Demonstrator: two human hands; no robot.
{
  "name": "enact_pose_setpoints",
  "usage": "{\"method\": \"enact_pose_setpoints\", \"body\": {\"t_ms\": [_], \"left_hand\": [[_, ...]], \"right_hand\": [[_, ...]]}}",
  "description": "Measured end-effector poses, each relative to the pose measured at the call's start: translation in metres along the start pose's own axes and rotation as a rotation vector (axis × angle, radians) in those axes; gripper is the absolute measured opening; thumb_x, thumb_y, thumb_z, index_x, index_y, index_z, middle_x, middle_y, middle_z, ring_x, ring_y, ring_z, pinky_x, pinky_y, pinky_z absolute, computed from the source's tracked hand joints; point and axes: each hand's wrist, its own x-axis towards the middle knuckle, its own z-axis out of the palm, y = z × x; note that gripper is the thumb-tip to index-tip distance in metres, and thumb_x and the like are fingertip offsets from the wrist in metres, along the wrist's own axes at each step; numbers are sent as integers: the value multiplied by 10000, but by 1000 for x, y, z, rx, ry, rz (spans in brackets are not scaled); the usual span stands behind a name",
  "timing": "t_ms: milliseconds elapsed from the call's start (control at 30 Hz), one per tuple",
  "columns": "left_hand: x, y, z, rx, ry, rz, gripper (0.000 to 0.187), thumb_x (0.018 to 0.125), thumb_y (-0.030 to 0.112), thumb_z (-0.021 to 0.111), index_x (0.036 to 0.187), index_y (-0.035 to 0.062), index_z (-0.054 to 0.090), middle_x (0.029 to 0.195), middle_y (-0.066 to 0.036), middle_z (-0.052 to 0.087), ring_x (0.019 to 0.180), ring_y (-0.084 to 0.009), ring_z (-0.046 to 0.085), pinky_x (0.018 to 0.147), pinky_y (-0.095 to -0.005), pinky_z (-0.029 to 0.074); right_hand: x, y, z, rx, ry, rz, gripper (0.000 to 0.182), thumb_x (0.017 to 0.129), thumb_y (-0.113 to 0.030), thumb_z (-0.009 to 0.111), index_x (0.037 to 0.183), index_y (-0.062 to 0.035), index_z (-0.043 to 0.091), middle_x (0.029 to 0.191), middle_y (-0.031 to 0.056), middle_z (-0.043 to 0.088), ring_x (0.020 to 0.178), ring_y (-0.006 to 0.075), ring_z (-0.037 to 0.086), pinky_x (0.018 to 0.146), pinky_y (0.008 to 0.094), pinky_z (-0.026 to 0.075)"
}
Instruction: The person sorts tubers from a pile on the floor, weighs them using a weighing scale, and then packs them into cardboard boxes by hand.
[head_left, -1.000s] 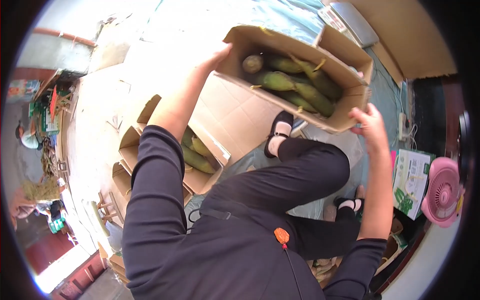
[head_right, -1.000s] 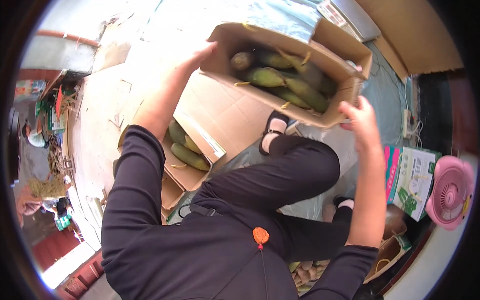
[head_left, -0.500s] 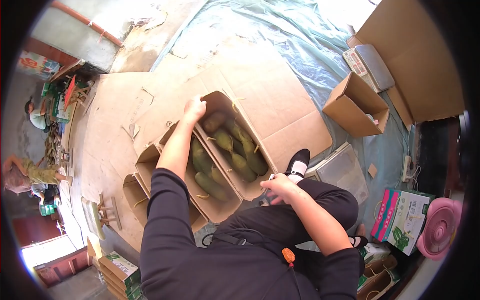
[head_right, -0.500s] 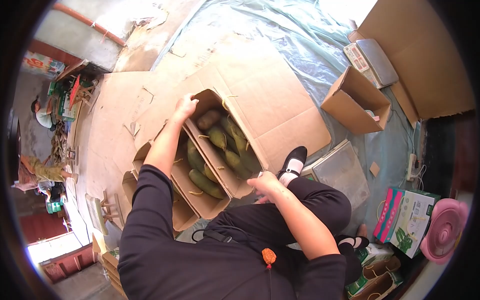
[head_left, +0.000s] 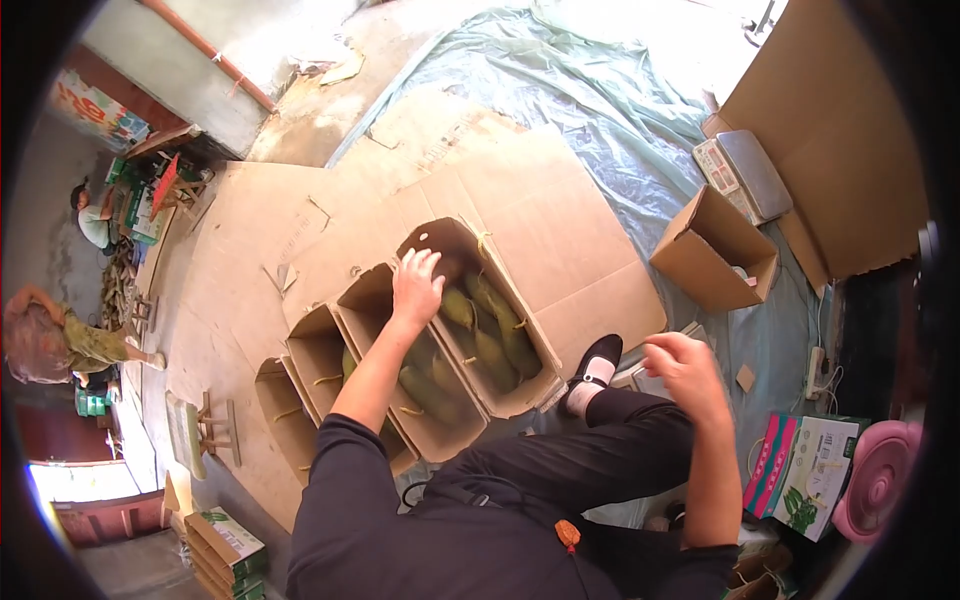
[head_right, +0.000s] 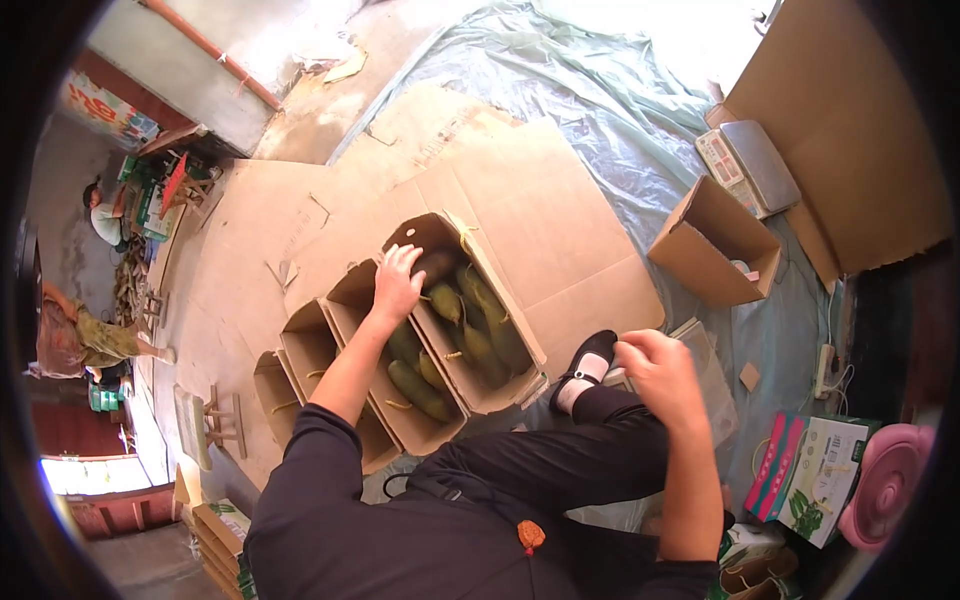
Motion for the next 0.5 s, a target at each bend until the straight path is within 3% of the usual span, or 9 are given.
{"method": "enact_pose_setpoints", "body": {"t_ms": [133, 200, 300, 500], "left_hand": [[-23, 11, -2, 25, -28, 9, 437, 751, 163, 668, 1168, 71, 574, 1235, -137, 536, 1232, -349, 420, 1046, -440, 330], [-34, 16, -1, 56, -48, -4, 439, 751, 167, 668, 1171, 82, 576, 1241, -120, 533, 1239, -330, 418, 1044, -441, 320], [-46, 22, 0, 65, -94, -23, 449, 773, 166, 662, 1204, 91, 557, 1266, -106, 513, 1263, -313, 395, 1040, -486, 304], [-64, 31, -3, 86, -174, -103, 455, 782, 165, 657, 1217, 91, 544, 1294, -98, 490, 1299, -300, 353, 1068, -536, 257]], "right_hand": [[-25, 23, -58, 84, 235, -7, 250, 872, -148, 592, 1042, 32, 625, 814, 73, 664, 721, 120, 623, 599, 241, 476], [-39, 46, -86, 36, 318, 75, 258, 895, -214, 568, 1073, -35, 623, 819, 29, 665, 684, 83, 608, 535, 202, 421], [-59, 89, -115, 43, 442, 159, 246, 883, -187, 579, 1055, -17, 625, 815, 38, 660, 693, 88, 606, 509, 198, 390], [-103, 194, -142, -52, 455, 325, 264, 872, -241, 585, 1051, -48, 614, 788, 27, 650, 626, 93, 598, 470, 212, 396]]}}
